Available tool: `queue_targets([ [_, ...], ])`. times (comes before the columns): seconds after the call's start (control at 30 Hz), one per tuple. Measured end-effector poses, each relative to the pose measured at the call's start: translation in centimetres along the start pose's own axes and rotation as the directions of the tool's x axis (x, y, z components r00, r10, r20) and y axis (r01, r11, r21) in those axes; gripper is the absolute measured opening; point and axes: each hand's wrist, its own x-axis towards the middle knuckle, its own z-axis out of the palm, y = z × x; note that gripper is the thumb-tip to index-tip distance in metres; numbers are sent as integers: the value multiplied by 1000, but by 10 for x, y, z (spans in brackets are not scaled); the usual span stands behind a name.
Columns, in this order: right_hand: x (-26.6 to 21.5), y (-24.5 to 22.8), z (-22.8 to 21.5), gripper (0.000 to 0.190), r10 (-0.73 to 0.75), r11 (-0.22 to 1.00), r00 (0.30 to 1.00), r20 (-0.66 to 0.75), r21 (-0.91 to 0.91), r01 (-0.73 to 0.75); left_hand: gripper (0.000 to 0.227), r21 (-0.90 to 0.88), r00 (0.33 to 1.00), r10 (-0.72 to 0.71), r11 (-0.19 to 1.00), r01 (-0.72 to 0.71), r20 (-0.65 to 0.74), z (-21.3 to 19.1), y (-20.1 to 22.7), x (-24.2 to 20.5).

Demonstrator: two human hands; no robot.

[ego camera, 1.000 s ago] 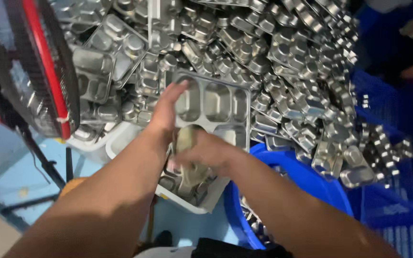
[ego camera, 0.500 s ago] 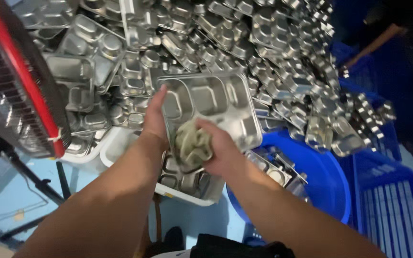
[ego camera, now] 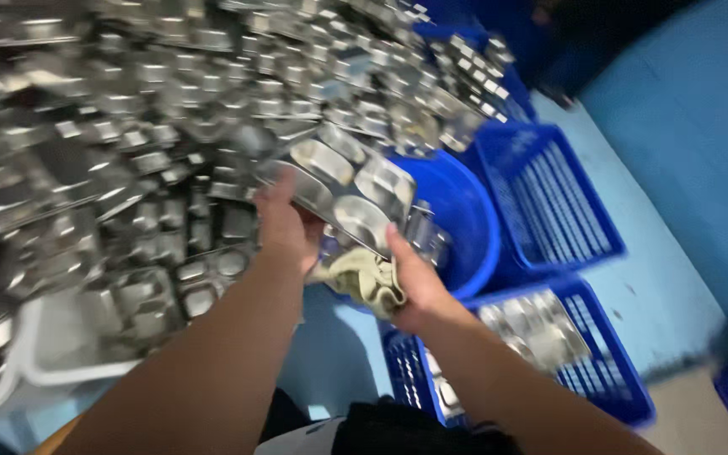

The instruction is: The person picks up stainless steel compartmentalized trays from a large pile, wipes each tray with a cloth, and places the cleaned trays into a blue basket. The person repeats this process continuously throughout the clip.

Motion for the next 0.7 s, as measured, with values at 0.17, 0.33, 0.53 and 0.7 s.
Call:
queue_targets([
  [0.17,-45,21,-103,28,61,991,911,-409,137,-5,36,617,942,-314,720,319,-121,-3,-99,-18],
  [0.33,-118,104,-204,25,137,973,699,-702,228,38,35,876,756,-625,237,421,-194,-38,-170,-47],
  [0.53,-156,179,-356,27,-228,876,632,-741,-439,-199,37,955,616,-771,37,295,-161,-10,-248,-92],
  [0.7,-173,157,-372,26,29,999,570,-821,7,-41,51,997,692,-721,63,43,16,31,-272,-112],
])
